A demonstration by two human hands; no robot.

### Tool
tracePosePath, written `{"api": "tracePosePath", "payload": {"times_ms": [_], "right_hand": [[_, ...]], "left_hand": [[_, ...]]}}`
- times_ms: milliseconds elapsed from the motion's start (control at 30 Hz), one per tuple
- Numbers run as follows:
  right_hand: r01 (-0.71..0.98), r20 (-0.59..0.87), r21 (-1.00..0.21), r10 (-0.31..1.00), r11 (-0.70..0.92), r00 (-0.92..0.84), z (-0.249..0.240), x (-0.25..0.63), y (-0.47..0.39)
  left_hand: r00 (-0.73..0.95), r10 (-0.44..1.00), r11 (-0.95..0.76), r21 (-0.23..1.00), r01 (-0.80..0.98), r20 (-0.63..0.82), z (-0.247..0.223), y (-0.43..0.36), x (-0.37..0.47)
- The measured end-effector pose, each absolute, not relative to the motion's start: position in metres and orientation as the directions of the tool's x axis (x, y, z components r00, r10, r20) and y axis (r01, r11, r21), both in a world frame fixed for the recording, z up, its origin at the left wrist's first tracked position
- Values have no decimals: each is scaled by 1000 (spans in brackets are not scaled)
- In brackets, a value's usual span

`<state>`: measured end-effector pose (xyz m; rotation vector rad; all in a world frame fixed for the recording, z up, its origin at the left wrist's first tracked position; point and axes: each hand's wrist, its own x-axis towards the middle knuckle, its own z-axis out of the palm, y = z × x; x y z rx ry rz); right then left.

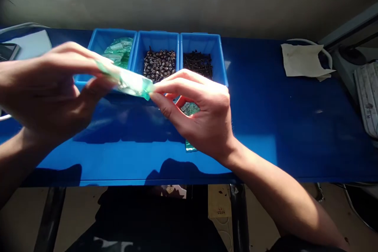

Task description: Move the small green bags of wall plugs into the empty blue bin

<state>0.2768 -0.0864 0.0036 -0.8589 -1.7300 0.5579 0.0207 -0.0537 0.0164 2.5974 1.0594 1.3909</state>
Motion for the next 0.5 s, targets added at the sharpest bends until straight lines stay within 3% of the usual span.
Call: {"api": "tracePosePath", "payload": {"times_ms": [133, 300, 400, 500], "right_hand": [[293, 614, -724, 777, 625, -141, 4, 278, -85], [378, 667, -625, 718, 684, -196, 6, 279, -85], [453, 724, -482, 632, 750, -276, 5, 280, -84], [535, 732, -244, 516, 809, -445, 4, 286, -79]], "left_hand": [[151, 687, -580, 411, 703, 711, 12, -26, 5], [286, 690, -638, 371, 675, 665, -1, 21, -21], [330, 662, -637, 273, 720, 673, -3, 28, -26], [397, 619, -644, 149, 750, 677, 1, 18, -23]]}}
